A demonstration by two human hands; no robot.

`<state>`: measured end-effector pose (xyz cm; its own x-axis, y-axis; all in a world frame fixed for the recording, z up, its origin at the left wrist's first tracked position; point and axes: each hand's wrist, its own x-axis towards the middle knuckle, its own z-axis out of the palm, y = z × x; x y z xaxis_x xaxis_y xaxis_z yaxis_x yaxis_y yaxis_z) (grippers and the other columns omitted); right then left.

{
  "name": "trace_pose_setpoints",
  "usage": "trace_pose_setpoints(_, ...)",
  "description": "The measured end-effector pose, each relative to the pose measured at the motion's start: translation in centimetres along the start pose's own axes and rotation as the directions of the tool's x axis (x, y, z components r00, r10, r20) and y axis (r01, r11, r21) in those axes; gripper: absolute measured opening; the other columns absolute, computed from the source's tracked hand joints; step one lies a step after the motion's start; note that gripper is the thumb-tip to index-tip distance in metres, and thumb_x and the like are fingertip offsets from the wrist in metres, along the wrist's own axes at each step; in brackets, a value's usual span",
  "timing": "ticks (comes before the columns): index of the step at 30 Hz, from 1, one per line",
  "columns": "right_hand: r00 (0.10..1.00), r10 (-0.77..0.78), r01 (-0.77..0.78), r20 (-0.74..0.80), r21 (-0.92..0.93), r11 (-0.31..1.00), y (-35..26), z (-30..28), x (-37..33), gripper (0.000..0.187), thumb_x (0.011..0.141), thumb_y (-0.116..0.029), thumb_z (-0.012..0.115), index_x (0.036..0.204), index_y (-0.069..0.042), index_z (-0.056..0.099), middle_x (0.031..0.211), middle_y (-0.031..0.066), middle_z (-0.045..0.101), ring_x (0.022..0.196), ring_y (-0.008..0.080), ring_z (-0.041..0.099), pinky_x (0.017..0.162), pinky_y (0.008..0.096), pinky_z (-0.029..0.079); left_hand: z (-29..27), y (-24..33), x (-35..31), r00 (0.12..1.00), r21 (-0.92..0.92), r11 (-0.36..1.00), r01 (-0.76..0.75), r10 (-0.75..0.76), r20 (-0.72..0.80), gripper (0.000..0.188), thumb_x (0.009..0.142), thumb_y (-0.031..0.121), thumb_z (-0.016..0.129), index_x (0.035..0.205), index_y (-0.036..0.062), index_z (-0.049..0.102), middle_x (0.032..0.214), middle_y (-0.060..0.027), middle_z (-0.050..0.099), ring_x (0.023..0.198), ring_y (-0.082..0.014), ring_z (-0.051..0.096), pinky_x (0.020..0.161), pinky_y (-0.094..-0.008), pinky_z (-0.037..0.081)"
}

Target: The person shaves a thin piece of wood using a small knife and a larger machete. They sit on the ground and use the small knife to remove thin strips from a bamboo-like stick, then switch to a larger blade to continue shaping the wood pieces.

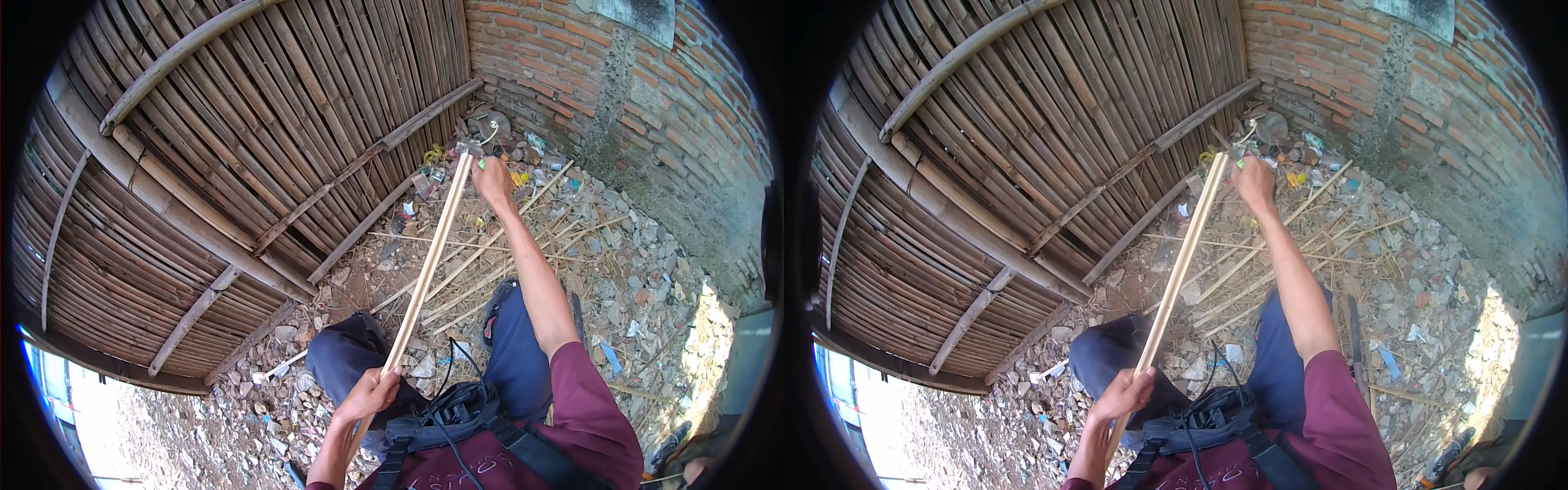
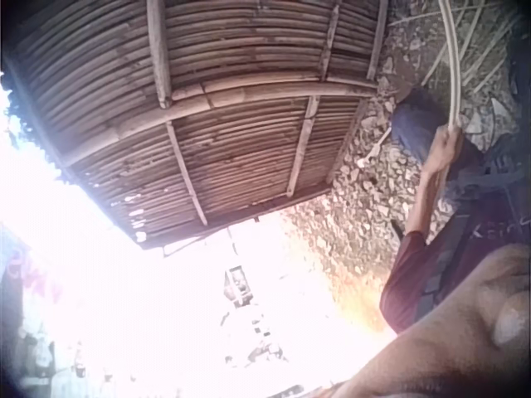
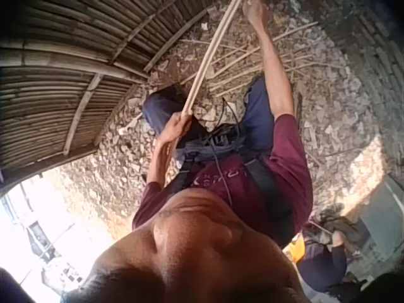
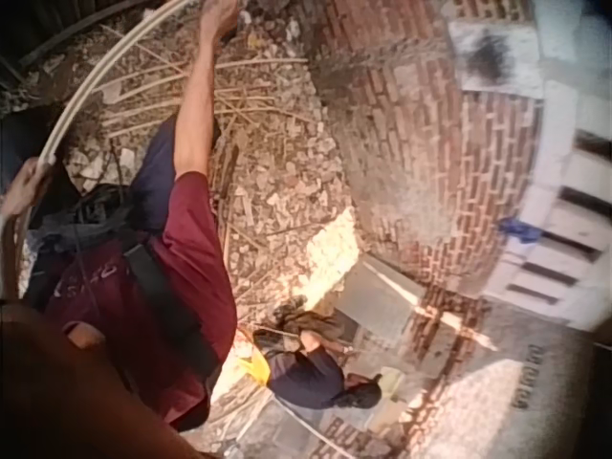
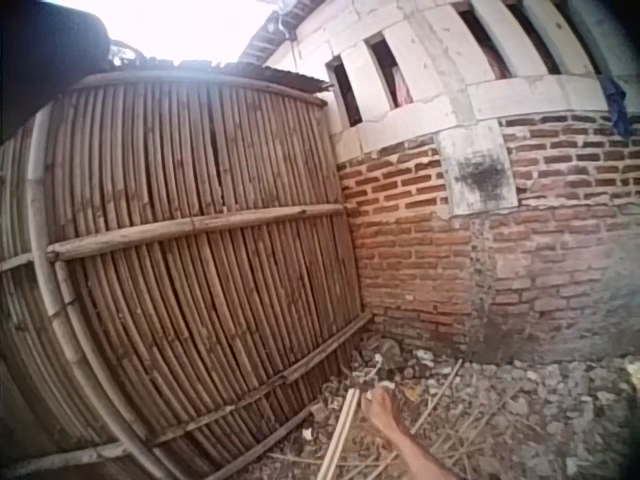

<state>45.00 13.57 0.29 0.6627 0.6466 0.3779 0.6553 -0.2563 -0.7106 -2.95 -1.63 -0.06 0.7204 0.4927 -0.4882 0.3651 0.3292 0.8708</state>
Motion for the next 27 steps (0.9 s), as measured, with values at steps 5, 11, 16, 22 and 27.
trace_pose_setpoints(5,0.994,-0.035,0.044,0.099,-0.087,0.995,5.0,-0.2,0.6,0.027,0.086,-0.028,0.064,0.091,-0.005,0.078,0.092,0.0222,0.075,0.097,0.0419,0.071,0.083,0.0482,0.056,0.0,0.2,-1.1,0.999,0.177,0.983,-0.046,0.046,0.003,0.048,0.112,0.035,0.047,0.071,0.0108,0.048,0.059,0.0056,0.042,0.049,-0.0043,0.036,0.044,-0.0247,0.028)
trace_pose_setpoints(11,0.938,0.103,-0.168,0.332,0.171,0.971,4.1,-1.5,1.0,0.031,0.086,-0.014,0.054,0.103,-0.011,0.079,0.077,0.0077,0.071,0.069,0.0194,0.066,0.066,0.0369,0.049,-3.3,2.6,-1.1,0.98,0.2,0.979,-0.029,0.067,-0.189,0.046,0.11,0.036,0.051,0.074,0.0083,0.051,0.06,0.0054,0.045,0.052,-0.0056,0.041,0.047,-0.0264,0.034)
trace_pose_setpoints(16,0.99,0.102,-0.132,0.102,0.353,0.926,0.1,-4.8,-0.5,0.035,0.088,-0.004,0.05,0.108,-0.008,0.078,0.08,0.0039,0.072,0.066,0.0134,0.062,0.063,0.0336,0.049,-7.5,4.7,0.0,0.833,0.706,0.708,-0.006,0.394,-0.388,0.043,0.107,0.031,0.055,0.082,-0.0044,0.056,0.058,-0.0118,0.047,0.052,-0.0211,0.047,0.054,-0.0417,0.04)
trace_pose_setpoints(22,0.899,-0.391,0.38,0.195,0.092,0.92,-3.8,-2.7,-4.7,0.049,0.089,0.01,0.048,0.127,-0.009,0.071,0.128,0.011,0.066,0.125,0.0255,0.058,0.109,0.0458,0.042,-9.5,9.8,0.7,0.868,0.894,0.405,0.194,0.354,-0.349,0.048,0.103,0.038,0.058,0.085,-0.0057,0.062,0.074,-0.0308,0.063,0.077,-0.05,0.064,0.069,-0.0555,0.048)
trace_pose_setpoints(27,0.758,-0.533,0.507,0.377,0.174,0.844,-5.3,-0.1,-7.7,0.041,0.091,-0.005,0.047,0.12,-0.008,0.075,0.122,0.0136,0.072,0.119,0.0266,0.064,0.109,0.0456,0.044,-9.5,13.8,0.6,0.936,0.954,0.23,0.19,0.251,-0.247,0.053,0.102,0.045,0.058,0.085,-0.0043,0.065,0.074,-0.0289,0.062,0.077,-0.0479,0.063,0.071,-0.0533,0.046)
